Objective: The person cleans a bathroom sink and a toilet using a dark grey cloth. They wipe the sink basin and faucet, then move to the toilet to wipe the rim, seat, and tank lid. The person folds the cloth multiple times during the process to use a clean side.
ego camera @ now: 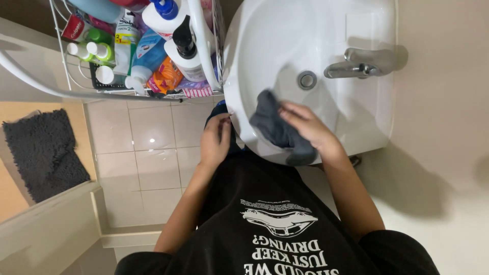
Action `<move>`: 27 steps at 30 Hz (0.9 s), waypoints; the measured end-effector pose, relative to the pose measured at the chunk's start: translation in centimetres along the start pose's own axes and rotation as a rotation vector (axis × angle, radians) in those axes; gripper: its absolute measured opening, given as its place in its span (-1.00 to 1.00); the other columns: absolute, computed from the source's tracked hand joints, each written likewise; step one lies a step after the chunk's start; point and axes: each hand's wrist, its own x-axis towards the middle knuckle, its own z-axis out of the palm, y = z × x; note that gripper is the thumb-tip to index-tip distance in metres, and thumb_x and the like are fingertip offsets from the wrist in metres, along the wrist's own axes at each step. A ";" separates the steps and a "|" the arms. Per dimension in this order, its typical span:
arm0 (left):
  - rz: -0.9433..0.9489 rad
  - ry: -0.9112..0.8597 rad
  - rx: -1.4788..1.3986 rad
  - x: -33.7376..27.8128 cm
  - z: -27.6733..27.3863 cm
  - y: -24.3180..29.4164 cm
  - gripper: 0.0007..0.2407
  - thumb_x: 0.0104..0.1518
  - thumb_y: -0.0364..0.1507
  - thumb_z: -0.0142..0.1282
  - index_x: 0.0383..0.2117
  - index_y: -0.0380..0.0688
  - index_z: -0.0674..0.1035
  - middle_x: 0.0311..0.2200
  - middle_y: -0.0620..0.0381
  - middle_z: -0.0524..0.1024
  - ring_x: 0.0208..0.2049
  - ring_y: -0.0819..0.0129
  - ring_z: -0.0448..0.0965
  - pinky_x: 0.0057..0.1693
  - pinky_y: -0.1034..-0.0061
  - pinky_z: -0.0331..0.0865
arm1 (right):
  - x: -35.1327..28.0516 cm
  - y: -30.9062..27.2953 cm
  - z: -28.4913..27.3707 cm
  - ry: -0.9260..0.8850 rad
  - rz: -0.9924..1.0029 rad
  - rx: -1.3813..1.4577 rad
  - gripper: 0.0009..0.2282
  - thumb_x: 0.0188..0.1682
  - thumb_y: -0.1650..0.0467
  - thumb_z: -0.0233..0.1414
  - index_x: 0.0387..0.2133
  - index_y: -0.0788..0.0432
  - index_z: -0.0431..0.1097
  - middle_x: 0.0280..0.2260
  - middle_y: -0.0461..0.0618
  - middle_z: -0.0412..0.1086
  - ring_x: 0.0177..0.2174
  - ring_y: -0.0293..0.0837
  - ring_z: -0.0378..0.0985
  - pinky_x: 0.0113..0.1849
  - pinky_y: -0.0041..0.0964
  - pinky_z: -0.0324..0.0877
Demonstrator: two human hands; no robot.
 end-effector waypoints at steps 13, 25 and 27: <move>0.033 -0.335 -0.865 2.8 3.8 6.6 -0.52 0.22 -0.42 0.29 0.20 -0.42 0.41 0.00 -0.01 0.59 0.01 0.40 0.58 0.20 0.48 0.45 | -0.1 -4.3 0.7 0.234 -0.366 0.909 -0.46 0.20 0.13 -0.27 0.17 0.35 0.32 0.10 0.15 0.42 0.09 -0.04 0.48 0.16 -0.19 0.37; 0.133 -0.278 -0.657 5.2 3.6 2.7 -0.77 0.49 -0.38 0.00 0.00 -0.36 0.56 -0.17 0.15 0.47 -0.11 0.53 0.44 0.11 0.63 0.35 | 0.7 0.0 0.3 0.384 -0.151 0.656 -0.45 0.05 0.63 0.09 0.33 0.31 0.10 -0.01 0.23 0.42 -0.02 -0.10 0.50 0.04 -0.28 0.43; -0.041 -0.274 -0.744 5.0 3.4 2.8 -0.72 0.46 -0.34 -0.07 0.06 -0.32 0.54 -0.19 0.25 0.54 -0.11 0.59 0.41 0.10 0.67 0.34 | 0.2 -1.7 0.6 0.374 -0.202 0.741 -0.42 0.01 0.67 0.06 0.33 0.32 0.07 0.03 0.24 0.40 0.01 -0.09 0.50 0.07 -0.28 0.45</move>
